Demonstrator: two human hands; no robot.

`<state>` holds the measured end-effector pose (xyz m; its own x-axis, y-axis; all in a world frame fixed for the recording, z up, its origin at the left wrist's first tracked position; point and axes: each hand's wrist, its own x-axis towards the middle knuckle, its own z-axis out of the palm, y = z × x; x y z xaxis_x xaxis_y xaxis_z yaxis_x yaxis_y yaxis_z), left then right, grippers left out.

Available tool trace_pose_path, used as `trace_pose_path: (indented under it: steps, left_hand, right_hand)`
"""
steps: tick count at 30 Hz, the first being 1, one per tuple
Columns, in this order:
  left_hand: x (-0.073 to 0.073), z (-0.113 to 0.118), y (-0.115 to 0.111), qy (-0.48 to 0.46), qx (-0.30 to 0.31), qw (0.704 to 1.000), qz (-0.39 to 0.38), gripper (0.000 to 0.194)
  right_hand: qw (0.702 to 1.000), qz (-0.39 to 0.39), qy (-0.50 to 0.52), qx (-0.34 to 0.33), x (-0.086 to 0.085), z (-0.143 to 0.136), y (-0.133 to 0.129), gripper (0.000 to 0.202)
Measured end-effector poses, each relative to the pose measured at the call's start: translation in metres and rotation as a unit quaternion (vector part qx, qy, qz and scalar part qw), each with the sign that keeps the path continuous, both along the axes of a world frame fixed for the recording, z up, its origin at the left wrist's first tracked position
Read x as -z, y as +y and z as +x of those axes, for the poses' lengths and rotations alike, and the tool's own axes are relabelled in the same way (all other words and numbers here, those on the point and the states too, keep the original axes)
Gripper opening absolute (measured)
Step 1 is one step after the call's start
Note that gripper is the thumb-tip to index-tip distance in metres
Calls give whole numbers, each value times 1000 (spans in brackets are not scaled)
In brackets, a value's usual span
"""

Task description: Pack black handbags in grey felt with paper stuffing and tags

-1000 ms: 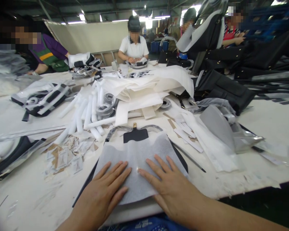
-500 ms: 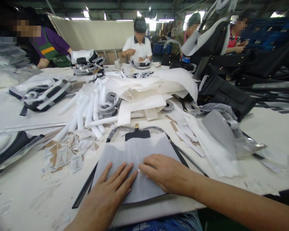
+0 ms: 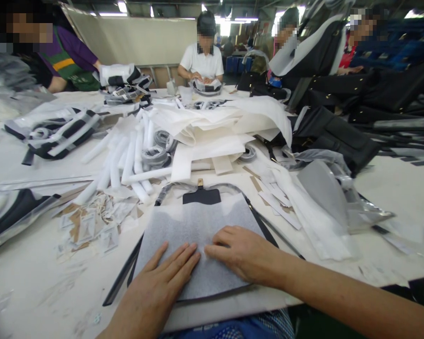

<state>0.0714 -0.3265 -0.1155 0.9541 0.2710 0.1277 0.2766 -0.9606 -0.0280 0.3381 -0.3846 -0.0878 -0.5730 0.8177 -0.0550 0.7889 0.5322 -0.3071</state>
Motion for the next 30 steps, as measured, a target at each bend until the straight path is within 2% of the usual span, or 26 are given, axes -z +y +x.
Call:
trace_pose_path:
  steps: [3, 12, 20, 30]
  left_hand:
    - [2, -1, 0, -5, -8, 1000, -12, 70]
    - [1, 0, 1, -29, -10, 999, -23, 62]
    - [3, -1, 0, -25, -20, 999, -42, 64]
    - [4, 1, 1, -5, -12, 999, -42, 68]
  right_hand:
    - [1000, -4, 0, -7, 0, 1, 1, 32]
    - [999, 19, 33, -36, 3, 3, 1, 31]
    - [991, 102, 86, -12, 17, 6, -9, 32]
    - [988, 116, 93, -40, 14, 5, -7, 32]
